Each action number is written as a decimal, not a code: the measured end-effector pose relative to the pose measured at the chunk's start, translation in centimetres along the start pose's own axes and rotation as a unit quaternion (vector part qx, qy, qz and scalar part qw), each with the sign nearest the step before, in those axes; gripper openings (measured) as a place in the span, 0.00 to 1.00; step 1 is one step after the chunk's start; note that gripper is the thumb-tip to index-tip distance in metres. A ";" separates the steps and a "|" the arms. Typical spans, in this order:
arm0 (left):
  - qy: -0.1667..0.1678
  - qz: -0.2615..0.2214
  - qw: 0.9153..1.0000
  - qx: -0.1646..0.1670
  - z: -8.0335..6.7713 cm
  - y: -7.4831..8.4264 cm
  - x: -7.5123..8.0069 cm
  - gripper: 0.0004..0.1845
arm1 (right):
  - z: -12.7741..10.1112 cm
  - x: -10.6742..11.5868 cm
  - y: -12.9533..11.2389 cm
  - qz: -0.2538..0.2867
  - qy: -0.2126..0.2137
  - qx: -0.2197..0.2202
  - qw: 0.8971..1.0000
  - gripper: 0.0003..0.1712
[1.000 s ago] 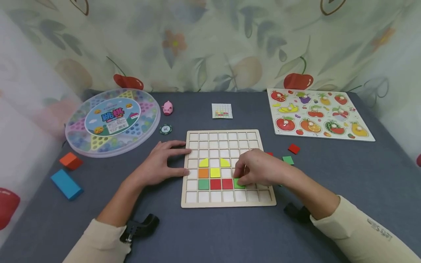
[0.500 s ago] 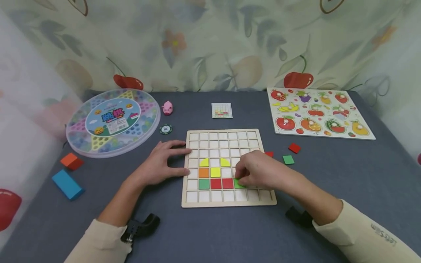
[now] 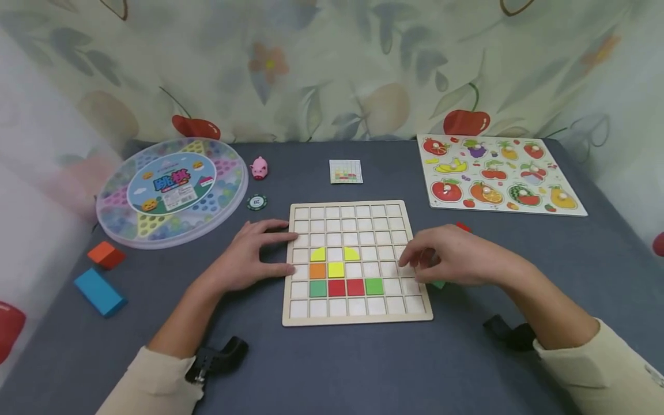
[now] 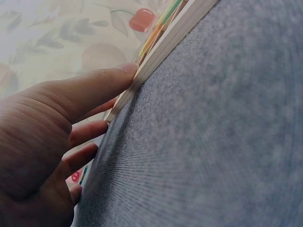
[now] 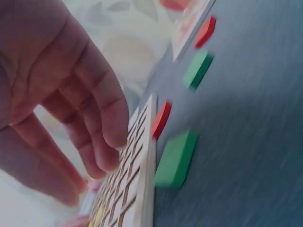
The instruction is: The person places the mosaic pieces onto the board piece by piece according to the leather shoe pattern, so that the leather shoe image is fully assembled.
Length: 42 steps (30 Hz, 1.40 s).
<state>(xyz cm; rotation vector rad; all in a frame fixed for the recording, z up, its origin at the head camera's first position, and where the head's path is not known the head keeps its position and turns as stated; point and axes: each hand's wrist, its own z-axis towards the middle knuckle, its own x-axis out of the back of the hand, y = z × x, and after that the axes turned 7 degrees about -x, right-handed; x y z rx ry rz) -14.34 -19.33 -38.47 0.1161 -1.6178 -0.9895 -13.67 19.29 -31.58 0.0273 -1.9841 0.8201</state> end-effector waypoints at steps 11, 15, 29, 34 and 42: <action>-0.002 0.002 1.000 0.003 -0.1 0.0 0.0 0.36 | -1.2 -1.0 3.0 -0.056 0.004 -0.040 0.998 0.13; -0.001 0.004 1.000 0.004 -0.1 0.0 0.0 0.36 | -1.2 -1.2 3.3 -0.057 0.019 -0.052 0.997 0.12; 0.003 0.004 1.000 -0.002 -0.2 0.1 0.1 0.36 | -0.2 -0.2 2.1 0.040 0.039 -0.067 0.996 0.05; 0.004 0.004 1.000 -0.003 -0.3 0.2 0.1 0.35 | 0.6 -0.5 1.3 0.132 0.009 -0.085 0.988 0.05; 0.012 0.000 1.000 -0.014 -0.2 0.0 0.0 0.34 | 2.2 -2.3 -0.2 0.203 -0.051 -0.071 0.975 0.05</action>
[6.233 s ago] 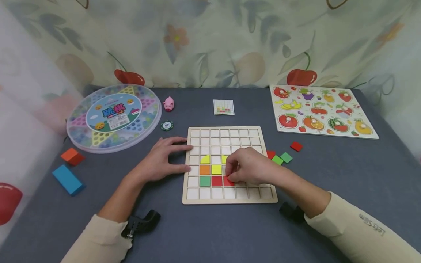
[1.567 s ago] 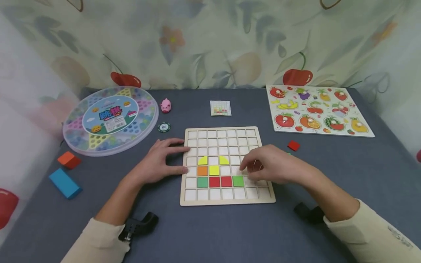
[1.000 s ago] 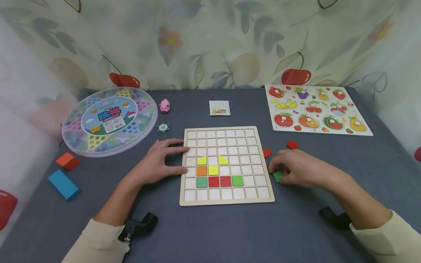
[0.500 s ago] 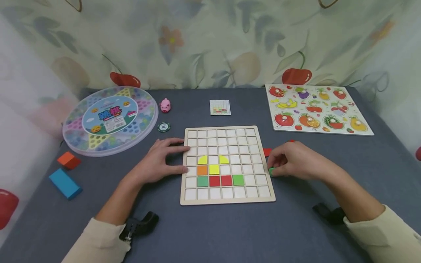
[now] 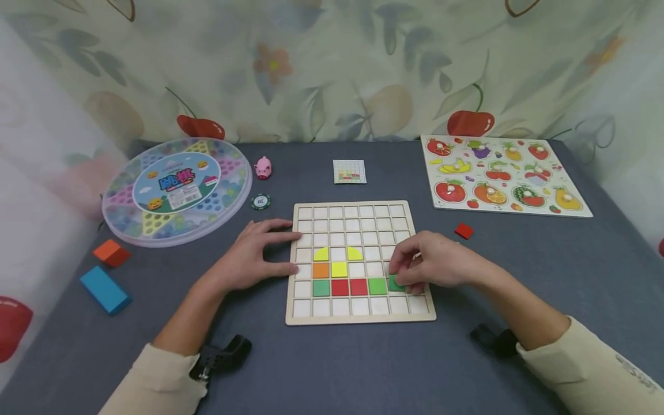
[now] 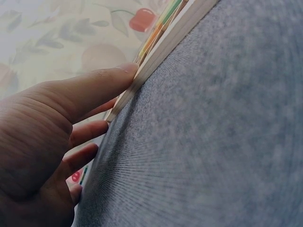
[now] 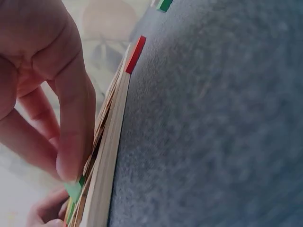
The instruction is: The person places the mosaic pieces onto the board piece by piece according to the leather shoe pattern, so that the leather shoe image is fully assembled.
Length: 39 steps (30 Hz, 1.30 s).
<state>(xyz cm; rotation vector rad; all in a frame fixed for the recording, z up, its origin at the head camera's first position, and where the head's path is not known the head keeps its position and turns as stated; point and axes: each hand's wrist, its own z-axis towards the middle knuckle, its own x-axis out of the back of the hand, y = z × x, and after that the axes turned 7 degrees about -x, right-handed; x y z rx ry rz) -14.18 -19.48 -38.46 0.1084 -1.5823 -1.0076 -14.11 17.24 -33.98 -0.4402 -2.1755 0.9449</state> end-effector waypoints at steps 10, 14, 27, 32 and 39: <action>-0.008 0.001 1.000 0.017 -0.1 0.0 0.0 0.35 | 0.1 -1.6 -1.1 -0.094 0.058 -0.027 0.994 0.03; -0.010 0.001 1.000 0.019 -0.1 0.0 -0.1 0.35 | -0.3 -2.1 -1.3 -0.166 0.089 0.027 0.982 0.05; -0.008 0.002 1.000 0.015 0.0 0.1 0.0 0.35 | -0.6 -1.8 -0.9 -0.215 0.102 0.084 0.968 0.05; -0.009 0.004 1.000 0.016 0.0 0.0 0.0 0.35 | -0.9 -0.7 -0.2 -0.172 0.078 0.084 0.978 0.07; -0.011 0.003 1.000 0.019 0.1 0.1 -0.1 0.35 | -2.2 1.7 0.9 -0.148 0.100 0.066 0.982 0.11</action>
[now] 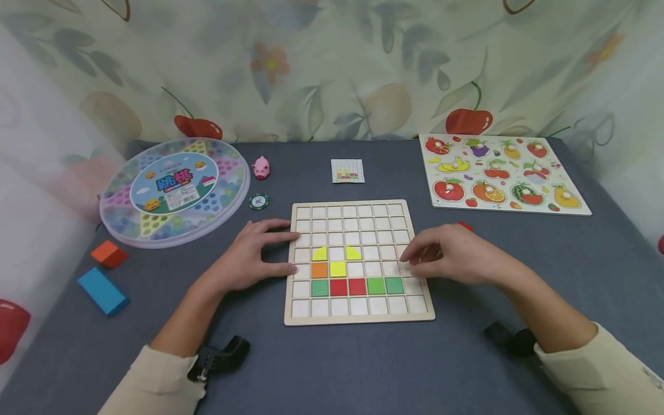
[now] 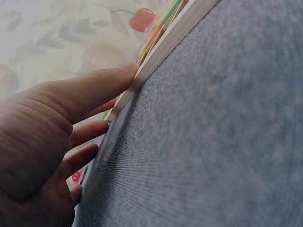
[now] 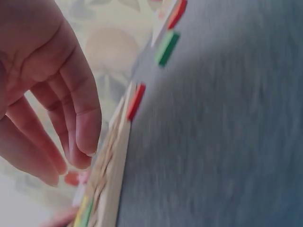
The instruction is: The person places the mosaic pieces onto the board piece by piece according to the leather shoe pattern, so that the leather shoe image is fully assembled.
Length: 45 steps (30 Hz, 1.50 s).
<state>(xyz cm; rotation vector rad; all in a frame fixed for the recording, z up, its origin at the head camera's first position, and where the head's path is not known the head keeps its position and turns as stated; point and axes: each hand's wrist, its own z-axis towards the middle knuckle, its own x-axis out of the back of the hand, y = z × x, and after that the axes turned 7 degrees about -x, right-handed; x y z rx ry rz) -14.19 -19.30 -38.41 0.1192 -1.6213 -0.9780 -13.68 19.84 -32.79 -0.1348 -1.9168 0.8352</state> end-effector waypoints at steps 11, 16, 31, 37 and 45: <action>0.001 0.000 1.000 -0.001 0.0 -0.1 0.0 0.35 | -1.1 2.2 2.8 -0.118 0.072 -0.033 0.990 0.17; 0.005 0.000 1.000 -0.005 0.1 -0.1 0.0 0.35 | -0.8 2.5 3.6 -0.165 0.073 -0.075 0.981 0.18; 0.004 -0.003 1.000 0.000 0.3 0.0 0.1 0.35 | 0.1 3.1 4.5 -0.138 0.077 -0.094 0.983 0.12; 0.008 -0.003 1.000 -0.002 0.2 0.1 0.1 0.35 | 0.5 3.4 2.0 -0.081 0.081 -0.083 0.990 0.08; 0.005 -0.006 1.000 0.001 0.0 0.0 0.1 0.35 | 2.3 2.0 -1.2 0.020 0.010 -0.053 0.998 0.10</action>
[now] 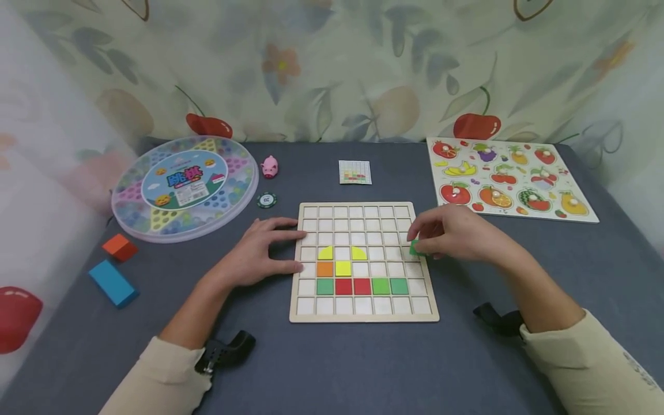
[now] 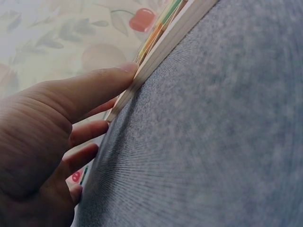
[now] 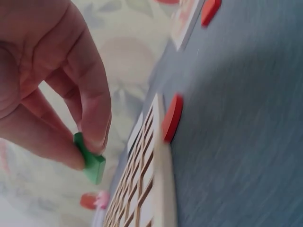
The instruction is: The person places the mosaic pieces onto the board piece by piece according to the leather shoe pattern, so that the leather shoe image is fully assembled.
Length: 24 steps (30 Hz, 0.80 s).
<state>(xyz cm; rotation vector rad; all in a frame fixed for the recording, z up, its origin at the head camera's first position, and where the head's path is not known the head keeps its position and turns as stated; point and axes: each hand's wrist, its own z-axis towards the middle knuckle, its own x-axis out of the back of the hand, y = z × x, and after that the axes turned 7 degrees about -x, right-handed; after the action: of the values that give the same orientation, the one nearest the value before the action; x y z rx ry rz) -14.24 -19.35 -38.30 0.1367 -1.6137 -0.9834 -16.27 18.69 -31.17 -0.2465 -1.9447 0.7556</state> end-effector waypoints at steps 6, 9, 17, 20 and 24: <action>-0.001 -0.002 1.000 -0.005 0.0 -0.1 -0.3 0.35 | 1.2 -1.4 -2.1 0.007 -0.045 0.032 0.998 0.05; 0.000 -0.003 1.000 -0.006 -0.1 -0.2 -0.3 0.34 | 1.9 -2.2 -3.2 -0.009 -0.057 0.045 0.997 0.05; -0.006 0.004 1.000 -0.003 0.2 0.1 -0.2 0.36 | 3.7 -3.7 -5.0 -0.012 -0.113 0.039 0.993 0.07; -0.007 0.006 1.000 -0.004 0.2 0.0 -0.1 0.35 | 4.3 -4.2 -5.5 -0.024 -0.118 0.045 0.992 0.09; -0.005 0.002 1.000 -0.007 0.1 -0.1 0.1 0.34 | 4.9 -4.8 -6.1 -0.035 -0.124 0.033 0.991 0.08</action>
<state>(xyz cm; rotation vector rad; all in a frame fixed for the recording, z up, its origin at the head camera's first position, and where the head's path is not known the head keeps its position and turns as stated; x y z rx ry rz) -14.43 -19.41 -38.30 0.1194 -1.6146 -0.9930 -17.22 9.68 -32.58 -0.0438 -2.1445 0.8343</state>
